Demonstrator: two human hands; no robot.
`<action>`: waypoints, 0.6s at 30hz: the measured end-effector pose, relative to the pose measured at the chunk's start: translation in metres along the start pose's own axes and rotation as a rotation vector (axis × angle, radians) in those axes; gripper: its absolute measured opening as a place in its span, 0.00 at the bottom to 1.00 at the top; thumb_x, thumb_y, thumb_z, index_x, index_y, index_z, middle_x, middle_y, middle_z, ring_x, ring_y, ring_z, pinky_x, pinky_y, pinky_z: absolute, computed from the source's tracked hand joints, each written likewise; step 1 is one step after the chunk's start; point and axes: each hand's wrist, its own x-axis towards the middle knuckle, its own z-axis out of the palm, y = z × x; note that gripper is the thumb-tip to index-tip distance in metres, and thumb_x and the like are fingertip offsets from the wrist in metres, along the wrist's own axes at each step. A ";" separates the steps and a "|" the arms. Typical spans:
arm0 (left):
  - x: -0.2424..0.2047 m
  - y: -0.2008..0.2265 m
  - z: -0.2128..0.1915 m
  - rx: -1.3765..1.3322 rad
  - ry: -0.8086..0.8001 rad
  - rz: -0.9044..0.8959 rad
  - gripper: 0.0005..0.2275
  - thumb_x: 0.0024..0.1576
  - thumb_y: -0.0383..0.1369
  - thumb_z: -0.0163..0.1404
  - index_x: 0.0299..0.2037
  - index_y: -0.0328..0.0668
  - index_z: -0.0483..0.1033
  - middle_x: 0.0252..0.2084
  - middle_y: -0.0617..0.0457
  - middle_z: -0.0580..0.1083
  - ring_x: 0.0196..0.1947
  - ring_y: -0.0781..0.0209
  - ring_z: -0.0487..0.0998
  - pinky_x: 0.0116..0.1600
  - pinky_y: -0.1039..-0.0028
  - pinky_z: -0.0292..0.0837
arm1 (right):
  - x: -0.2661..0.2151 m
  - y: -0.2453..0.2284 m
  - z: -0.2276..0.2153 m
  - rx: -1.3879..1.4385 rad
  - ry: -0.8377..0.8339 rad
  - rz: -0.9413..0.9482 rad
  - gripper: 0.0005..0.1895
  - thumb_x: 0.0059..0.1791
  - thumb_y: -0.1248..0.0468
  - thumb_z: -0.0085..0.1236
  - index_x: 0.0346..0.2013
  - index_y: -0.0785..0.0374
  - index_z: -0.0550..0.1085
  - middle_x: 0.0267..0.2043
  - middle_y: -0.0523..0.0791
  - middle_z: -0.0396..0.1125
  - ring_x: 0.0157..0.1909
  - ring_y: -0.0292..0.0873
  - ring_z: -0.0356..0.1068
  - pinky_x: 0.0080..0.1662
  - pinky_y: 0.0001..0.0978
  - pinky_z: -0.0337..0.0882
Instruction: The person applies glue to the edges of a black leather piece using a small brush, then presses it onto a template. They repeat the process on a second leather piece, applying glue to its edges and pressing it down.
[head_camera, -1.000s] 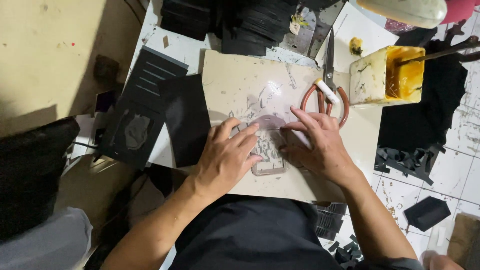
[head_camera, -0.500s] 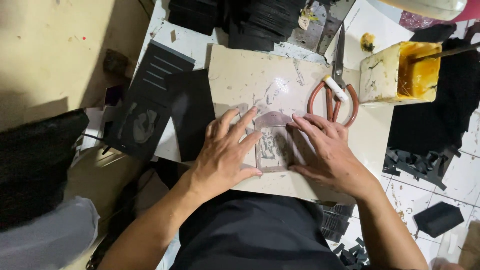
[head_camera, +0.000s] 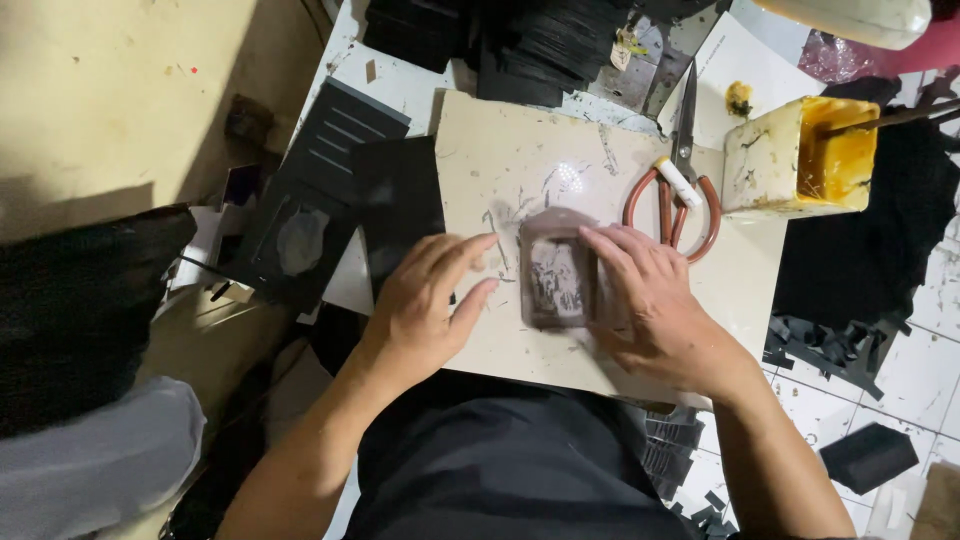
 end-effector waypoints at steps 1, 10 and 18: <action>-0.001 0.003 -0.004 -0.003 0.000 0.006 0.20 0.57 0.30 0.60 0.60 0.41 0.74 0.39 0.53 0.76 0.44 0.50 0.80 0.54 0.61 0.75 | 0.002 -0.005 -0.001 -0.003 0.004 0.004 0.64 0.34 0.63 0.70 0.78 0.54 0.43 0.73 0.52 0.48 0.76 0.60 0.44 0.64 0.56 0.49; -0.004 0.020 -0.022 -0.095 0.296 -0.122 0.11 0.56 0.19 0.53 0.48 0.36 0.81 0.20 0.56 0.66 0.19 0.60 0.70 0.26 0.74 0.72 | 0.019 -0.008 0.020 -0.163 0.190 0.106 0.49 0.40 0.57 0.69 0.74 0.47 0.56 0.50 0.42 0.59 0.58 0.51 0.58 0.61 0.47 0.55; -0.003 0.026 -0.028 -0.145 0.345 -0.116 0.12 0.55 0.16 0.52 0.48 0.33 0.80 0.22 0.51 0.65 0.19 0.55 0.70 0.23 0.71 0.71 | 0.019 -0.039 -0.009 -0.153 0.382 0.074 0.44 0.47 0.60 0.64 0.75 0.50 0.55 0.78 0.55 0.37 0.78 0.67 0.34 0.70 0.62 0.39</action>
